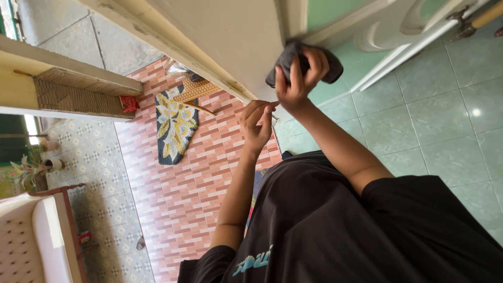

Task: The person wipes a wooden door, a metal door handle, and a painted wall using a cloth, moving the cloth across the surfaces to clean them.

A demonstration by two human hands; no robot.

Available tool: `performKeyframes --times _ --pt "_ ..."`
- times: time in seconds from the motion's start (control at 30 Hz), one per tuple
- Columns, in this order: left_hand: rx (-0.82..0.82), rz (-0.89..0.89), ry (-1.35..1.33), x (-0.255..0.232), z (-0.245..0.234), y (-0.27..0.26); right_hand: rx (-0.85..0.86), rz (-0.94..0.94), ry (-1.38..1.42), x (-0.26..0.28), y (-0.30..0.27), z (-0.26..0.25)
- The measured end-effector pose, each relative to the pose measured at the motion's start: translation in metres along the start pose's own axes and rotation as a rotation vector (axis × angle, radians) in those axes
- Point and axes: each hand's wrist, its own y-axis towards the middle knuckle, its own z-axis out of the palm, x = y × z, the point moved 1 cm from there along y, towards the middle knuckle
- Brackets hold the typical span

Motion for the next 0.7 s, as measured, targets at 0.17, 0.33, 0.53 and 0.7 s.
performKeyframes --times 0.17,0.33,0.53,0.7 --pt "-0.027 -0.006 0.011 0.0 -0.01 -0.002 0.052 -0.036 0.017 -0.022 -0.024 -0.012" --pt "-0.034 0.004 0.009 0.002 -0.012 -0.004 0.146 0.107 0.105 -0.014 0.013 -0.039" --pt "-0.03 0.017 -0.041 0.003 -0.004 -0.003 0.316 0.233 0.314 0.006 0.053 -0.054" --pt "-0.033 0.078 -0.109 -0.002 0.006 0.006 0.438 -0.063 0.007 0.001 0.071 -0.068"
